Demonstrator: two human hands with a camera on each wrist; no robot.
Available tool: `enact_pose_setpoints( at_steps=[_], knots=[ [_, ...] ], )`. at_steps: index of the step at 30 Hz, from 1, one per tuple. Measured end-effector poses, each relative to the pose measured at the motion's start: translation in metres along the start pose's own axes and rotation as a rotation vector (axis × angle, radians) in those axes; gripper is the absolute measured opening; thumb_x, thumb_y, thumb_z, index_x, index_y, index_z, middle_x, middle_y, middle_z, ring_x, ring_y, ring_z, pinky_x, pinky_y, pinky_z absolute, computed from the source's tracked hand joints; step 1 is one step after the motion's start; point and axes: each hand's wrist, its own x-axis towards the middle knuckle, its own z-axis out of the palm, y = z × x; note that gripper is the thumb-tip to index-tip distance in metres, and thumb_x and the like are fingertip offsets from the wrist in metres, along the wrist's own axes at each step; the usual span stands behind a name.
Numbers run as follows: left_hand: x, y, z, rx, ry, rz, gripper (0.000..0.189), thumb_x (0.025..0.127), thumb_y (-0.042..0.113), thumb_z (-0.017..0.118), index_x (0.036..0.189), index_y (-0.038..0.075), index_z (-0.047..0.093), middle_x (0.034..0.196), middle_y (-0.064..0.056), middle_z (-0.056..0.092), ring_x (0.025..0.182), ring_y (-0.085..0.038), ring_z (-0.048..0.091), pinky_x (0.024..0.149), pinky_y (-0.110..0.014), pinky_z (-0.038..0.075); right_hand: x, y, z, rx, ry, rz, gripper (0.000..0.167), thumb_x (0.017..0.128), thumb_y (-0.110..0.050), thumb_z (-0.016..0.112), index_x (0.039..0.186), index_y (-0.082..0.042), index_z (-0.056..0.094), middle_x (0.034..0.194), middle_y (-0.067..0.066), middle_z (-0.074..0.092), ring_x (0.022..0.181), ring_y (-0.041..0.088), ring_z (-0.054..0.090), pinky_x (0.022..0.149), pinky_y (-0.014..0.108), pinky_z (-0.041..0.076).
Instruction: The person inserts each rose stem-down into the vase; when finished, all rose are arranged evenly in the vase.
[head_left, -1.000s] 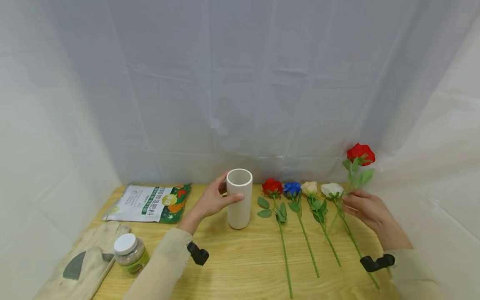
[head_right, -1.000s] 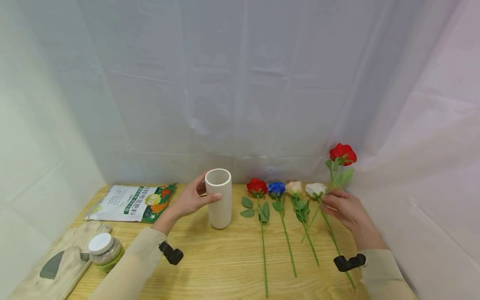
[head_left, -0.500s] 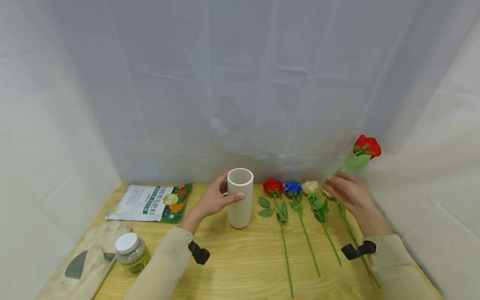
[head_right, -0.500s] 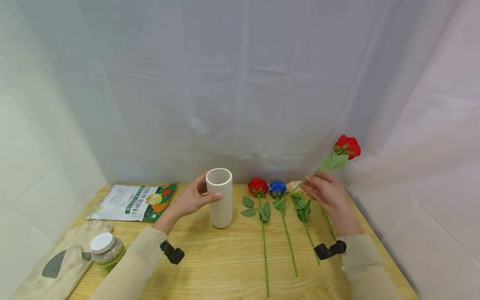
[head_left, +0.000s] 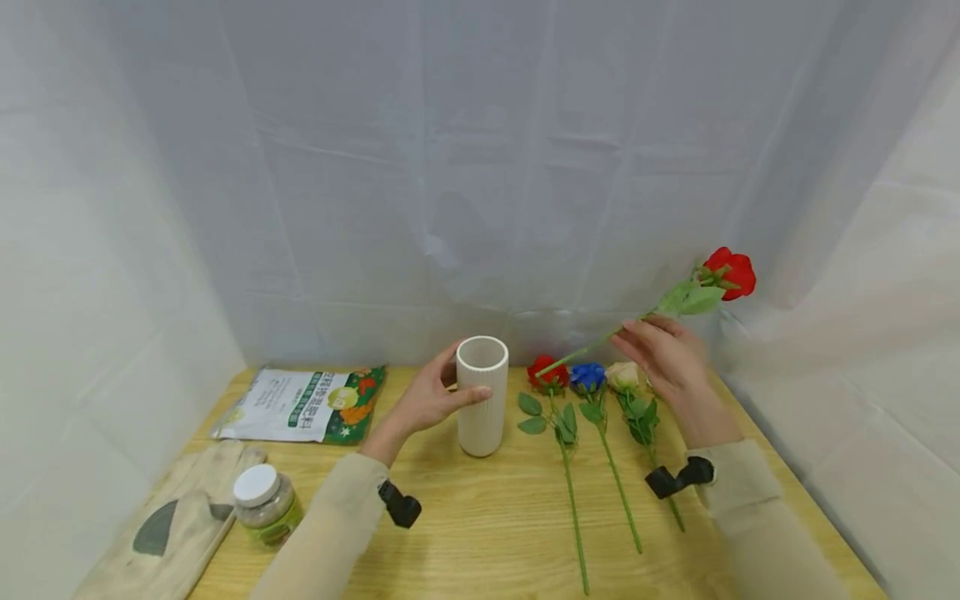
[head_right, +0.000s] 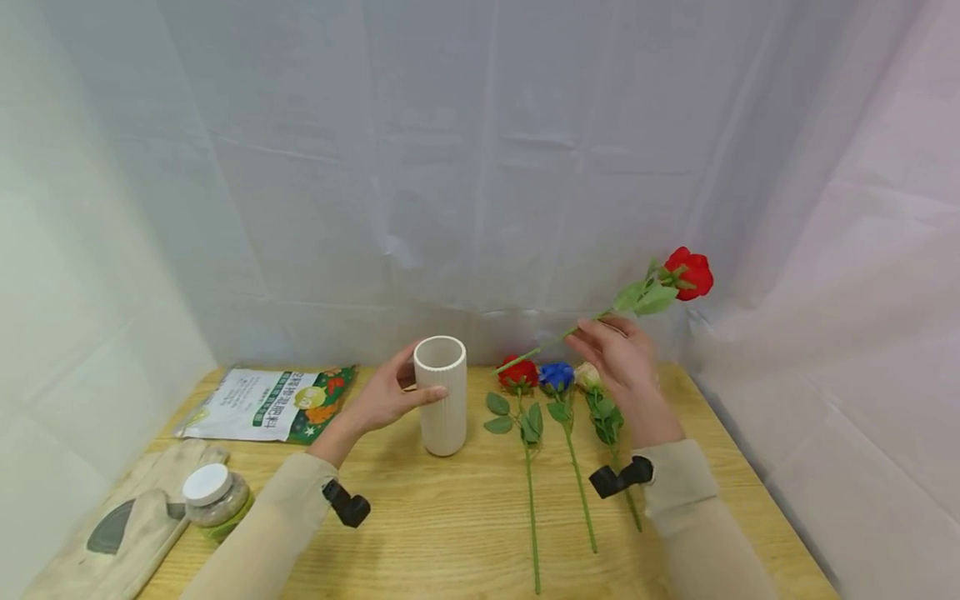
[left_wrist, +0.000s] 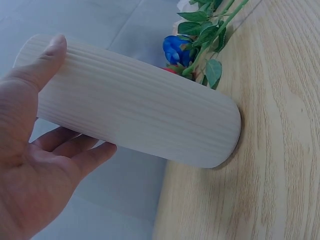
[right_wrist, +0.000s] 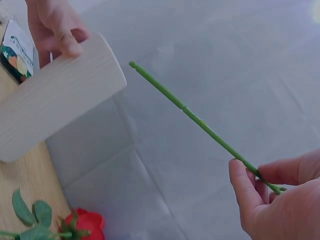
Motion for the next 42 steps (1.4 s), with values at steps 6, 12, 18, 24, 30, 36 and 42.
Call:
enact_pose_setpoints(
  at_steps=[6,12,18,24,30,36,42],
  knots=[
    [0.000,-0.001,0.001,0.000,-0.003,0.016,0.078,0.095,0.012,0.081,0.161,0.017,0.041,0.148,-0.018,0.060,0.134,-0.039,0.061,0.112,-0.057,0.051,0.002,-0.001,0.027,-0.028,0.009,-0.017,0.077,0.106,0.001,0.055,0.168,-0.004,0.009,0.147,0.009,0.037,0.118,0.017,0.061,0.104,0.025,0.057],
    [0.000,-0.001,0.000,0.012,0.005,0.035,0.077,0.095,0.013,0.080,0.161,0.015,0.041,0.147,-0.020,0.060,0.133,-0.040,0.062,0.111,-0.058,0.051,0.007,0.002,0.047,-0.013,0.035,-0.054,0.051,0.105,0.002,0.056,0.151,-0.006,0.034,0.128,0.006,0.047,0.105,0.015,0.066,0.099,0.026,0.059],
    [0.000,0.000,0.000,0.004,-0.005,0.032,0.078,0.094,0.010,0.081,0.161,0.017,0.041,0.148,-0.019,0.060,0.135,-0.040,0.060,0.112,-0.059,0.050,0.012,0.008,0.061,-0.008,0.088,-0.089,0.029,0.102,0.003,0.063,0.122,-0.012,0.047,0.115,0.006,0.052,0.099,0.017,0.069,0.094,0.029,0.062],
    [0.000,0.002,0.000,0.005,-0.011,0.028,0.078,0.095,0.012,0.080,0.162,0.017,0.040,0.149,-0.018,0.059,0.135,-0.039,0.060,0.111,-0.057,0.051,0.016,0.018,0.073,-0.076,0.093,-0.142,0.029,0.102,0.002,0.065,0.122,-0.008,0.047,0.108,0.005,0.052,0.101,0.021,0.070,0.094,0.030,0.062],
    [0.002,0.000,0.000,0.007,-0.012,0.029,0.078,0.096,0.011,0.079,0.162,0.016,0.039,0.148,-0.019,0.060,0.133,-0.039,0.062,0.110,-0.057,0.053,0.017,0.030,0.088,-0.148,0.073,-0.207,0.025,0.101,0.003,0.066,0.117,-0.004,0.049,0.099,0.003,0.055,0.094,0.017,0.067,0.092,0.033,0.064],
    [0.002,0.001,0.001,-0.001,-0.011,0.023,0.077,0.096,0.011,0.079,0.162,0.016,0.040,0.149,-0.020,0.059,0.134,-0.040,0.060,0.111,-0.058,0.052,0.017,0.044,0.099,-0.238,0.069,-0.237,0.026,0.099,0.002,0.067,0.120,-0.001,0.051,0.097,0.003,0.057,0.087,0.015,0.068,0.090,0.035,0.065],
    [0.001,0.003,0.002,0.002,-0.013,0.005,0.078,0.096,0.015,0.079,0.163,0.015,0.038,0.151,-0.021,0.057,0.135,-0.041,0.059,0.112,-0.060,0.050,0.019,0.055,0.106,-0.302,0.042,-0.284,0.029,0.097,0.004,0.068,0.120,0.003,0.051,0.098,0.007,0.059,0.079,0.013,0.069,0.080,0.027,0.065]
  ],
)
